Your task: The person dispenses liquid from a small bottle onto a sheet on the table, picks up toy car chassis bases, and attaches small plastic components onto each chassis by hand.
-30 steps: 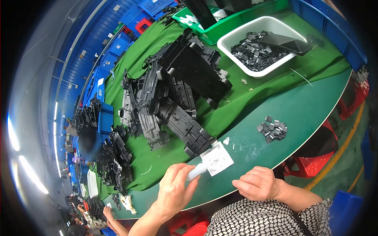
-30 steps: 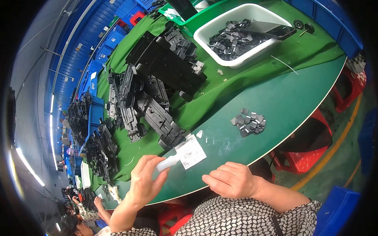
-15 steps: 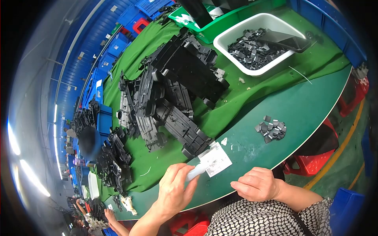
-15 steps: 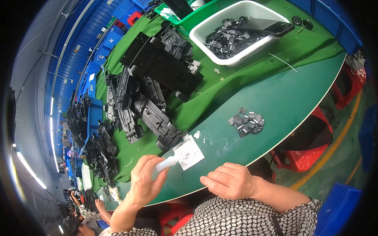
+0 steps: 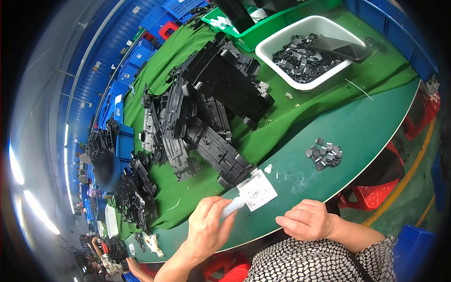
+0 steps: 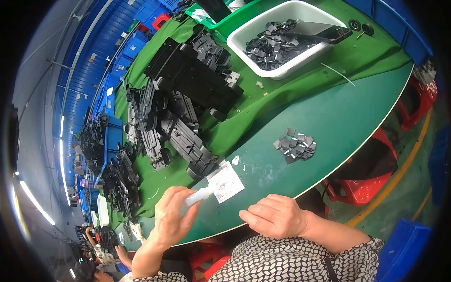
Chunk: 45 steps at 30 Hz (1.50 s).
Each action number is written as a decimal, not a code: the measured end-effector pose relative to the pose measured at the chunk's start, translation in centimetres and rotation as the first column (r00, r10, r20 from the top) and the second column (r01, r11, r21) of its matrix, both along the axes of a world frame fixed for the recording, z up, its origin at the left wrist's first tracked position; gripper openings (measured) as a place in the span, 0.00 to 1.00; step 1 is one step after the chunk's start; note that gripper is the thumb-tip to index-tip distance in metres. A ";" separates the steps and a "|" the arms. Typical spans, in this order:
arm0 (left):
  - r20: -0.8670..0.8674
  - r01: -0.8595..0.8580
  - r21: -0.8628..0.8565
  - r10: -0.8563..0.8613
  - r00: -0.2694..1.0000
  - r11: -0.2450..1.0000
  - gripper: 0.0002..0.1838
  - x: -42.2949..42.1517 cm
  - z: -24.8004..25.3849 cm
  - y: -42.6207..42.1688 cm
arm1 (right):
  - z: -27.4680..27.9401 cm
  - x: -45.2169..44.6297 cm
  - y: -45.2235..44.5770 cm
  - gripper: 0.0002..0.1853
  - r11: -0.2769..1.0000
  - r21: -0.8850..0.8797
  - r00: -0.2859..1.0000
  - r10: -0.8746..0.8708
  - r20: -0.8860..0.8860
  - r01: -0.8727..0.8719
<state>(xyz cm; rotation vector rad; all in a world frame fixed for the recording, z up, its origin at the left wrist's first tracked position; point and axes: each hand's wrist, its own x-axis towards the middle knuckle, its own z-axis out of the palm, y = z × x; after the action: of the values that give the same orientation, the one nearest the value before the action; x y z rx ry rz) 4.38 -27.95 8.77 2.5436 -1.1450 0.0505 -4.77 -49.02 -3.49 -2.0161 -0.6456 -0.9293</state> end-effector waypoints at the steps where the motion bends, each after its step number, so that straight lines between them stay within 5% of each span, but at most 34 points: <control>1: -0.002 -0.001 -0.003 0.001 1.000 1.000 0.14 0.0 0.0 0.0 | 0.0 0.0 0.0 0.14 1.000 0.002 1.000 0.001 0.000 -0.001; 38: -0.025 -0.025 0.022 0.025 0.999 0.999 0.14 0.0 0.0 0.7 | 0.4 0.1 0.1 0.15 1.000 0.012 1.000 -0.005 -0.011 0.005; 45: -0.093 -0.165 0.000 0.164 0.982 0.986 0.13 -0.3 -0.1 1.3 | 0.4 0.1 0.1 0.16 1.000 0.007 1.000 -0.019 -0.007 0.019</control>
<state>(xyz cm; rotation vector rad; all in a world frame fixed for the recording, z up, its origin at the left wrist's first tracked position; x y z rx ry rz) 4.13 -26.62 8.67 2.5989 -0.8963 -0.0216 -4.69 -48.87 -3.10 -2.0213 -0.6197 -0.9340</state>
